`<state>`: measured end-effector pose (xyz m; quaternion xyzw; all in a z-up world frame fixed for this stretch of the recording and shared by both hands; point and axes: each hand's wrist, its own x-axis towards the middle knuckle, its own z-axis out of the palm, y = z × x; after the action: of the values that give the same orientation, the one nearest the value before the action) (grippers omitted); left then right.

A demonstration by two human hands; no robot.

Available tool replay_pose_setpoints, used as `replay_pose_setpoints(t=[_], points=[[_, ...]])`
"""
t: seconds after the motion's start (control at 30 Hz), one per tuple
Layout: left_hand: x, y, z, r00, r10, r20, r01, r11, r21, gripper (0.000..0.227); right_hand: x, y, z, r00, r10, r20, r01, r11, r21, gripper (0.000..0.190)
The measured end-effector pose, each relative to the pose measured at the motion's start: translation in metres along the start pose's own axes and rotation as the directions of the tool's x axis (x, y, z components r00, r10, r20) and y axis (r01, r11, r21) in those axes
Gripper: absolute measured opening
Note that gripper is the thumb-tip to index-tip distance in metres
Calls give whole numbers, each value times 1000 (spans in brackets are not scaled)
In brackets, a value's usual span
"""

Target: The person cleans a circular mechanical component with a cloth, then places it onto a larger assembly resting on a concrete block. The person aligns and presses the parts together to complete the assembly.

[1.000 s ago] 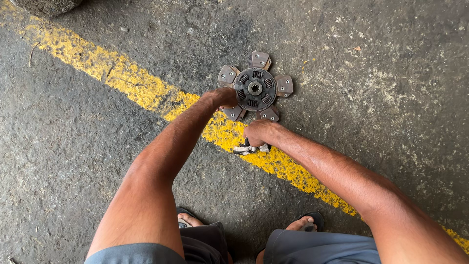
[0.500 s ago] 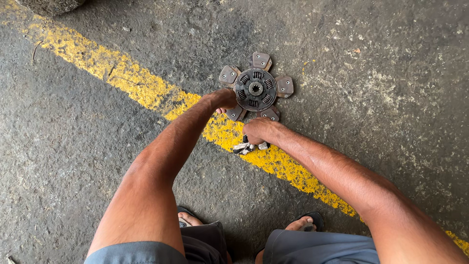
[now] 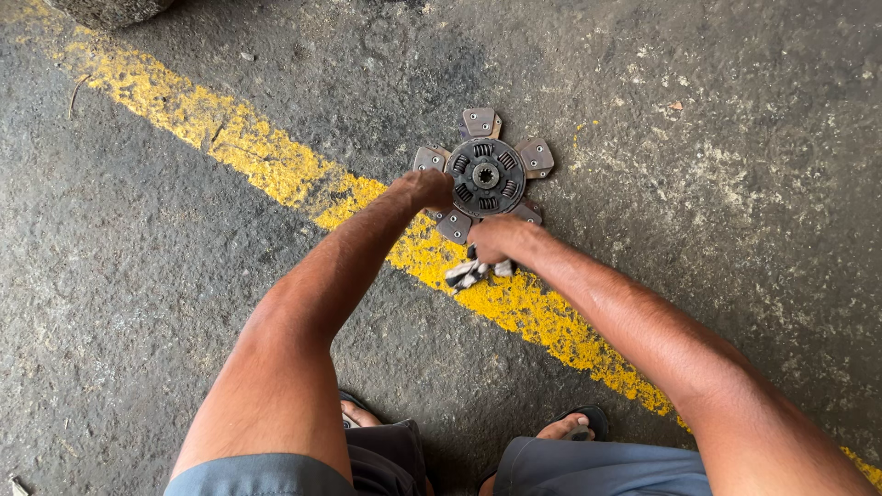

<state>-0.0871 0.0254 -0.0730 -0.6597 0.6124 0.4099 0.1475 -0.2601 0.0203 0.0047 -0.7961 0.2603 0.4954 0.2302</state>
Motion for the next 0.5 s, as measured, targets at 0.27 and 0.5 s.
replay_pose_setpoints(t=[0.27,0.5], points=[[16,-16,9,989,113,-97,-89,970,228,33,3,36,-8,989,145,-29,-146,989,-36,56],[37,-11,-2,967,186,-174,-142,960,240,33,29,60,-3,982,188,0,-188,982,-6,56]])
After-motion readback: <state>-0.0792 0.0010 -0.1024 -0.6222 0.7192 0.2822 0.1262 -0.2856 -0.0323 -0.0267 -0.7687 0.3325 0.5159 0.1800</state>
